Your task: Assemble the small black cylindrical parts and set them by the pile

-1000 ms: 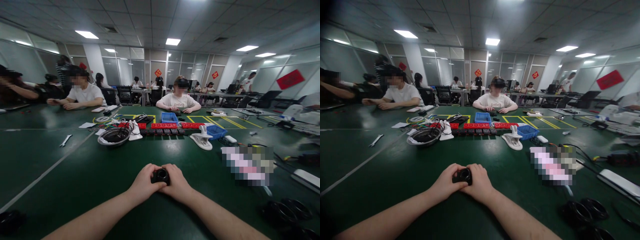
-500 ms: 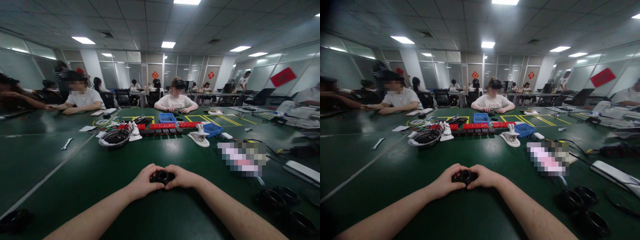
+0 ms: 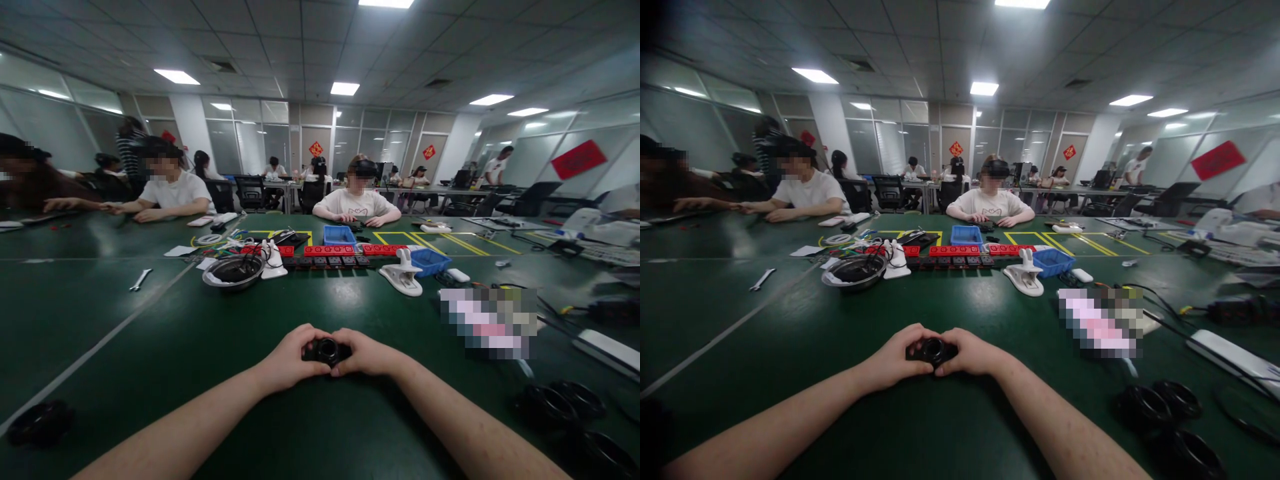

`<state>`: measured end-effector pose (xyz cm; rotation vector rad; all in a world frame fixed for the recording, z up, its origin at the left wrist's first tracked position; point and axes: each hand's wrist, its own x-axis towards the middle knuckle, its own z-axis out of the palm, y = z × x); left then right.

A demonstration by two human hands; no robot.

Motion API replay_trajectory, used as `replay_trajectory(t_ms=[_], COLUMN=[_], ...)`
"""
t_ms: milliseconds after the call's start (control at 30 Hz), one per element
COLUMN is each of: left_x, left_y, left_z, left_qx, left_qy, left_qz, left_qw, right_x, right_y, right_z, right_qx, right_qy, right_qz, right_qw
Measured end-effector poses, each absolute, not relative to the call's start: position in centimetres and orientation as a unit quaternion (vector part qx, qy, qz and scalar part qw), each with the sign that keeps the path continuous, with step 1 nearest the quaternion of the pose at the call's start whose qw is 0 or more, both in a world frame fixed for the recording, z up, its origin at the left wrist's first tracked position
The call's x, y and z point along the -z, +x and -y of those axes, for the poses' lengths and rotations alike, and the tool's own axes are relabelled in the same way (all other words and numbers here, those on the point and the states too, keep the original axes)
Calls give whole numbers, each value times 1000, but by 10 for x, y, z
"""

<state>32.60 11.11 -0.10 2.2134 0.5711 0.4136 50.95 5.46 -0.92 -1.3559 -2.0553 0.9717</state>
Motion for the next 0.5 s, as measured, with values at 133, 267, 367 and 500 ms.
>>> replay_trajectory(t_ms=[133, 267, 367, 500], left_x=[1, 2, 3, 5], left_y=[327, 328, 330, 333], left_z=[-112, -112, -110, -105], left_qx=[-160, -165, -175, -207], left_qy=[870, 869, 865, 860], left_qz=[-231, -244, -259, -290], left_qw=[405, 398, 393, 366], right_x=[9, 12, 18, 24], right_y=[510, 511, 510, 502], right_z=[-55, -56, -57, -56], right_qx=[-360, -377, -367, -262], right_qy=[-500, -496, -522, -596], right_qz=[748, 738, 722, 710], right_qw=[247, 261, 269, 267])
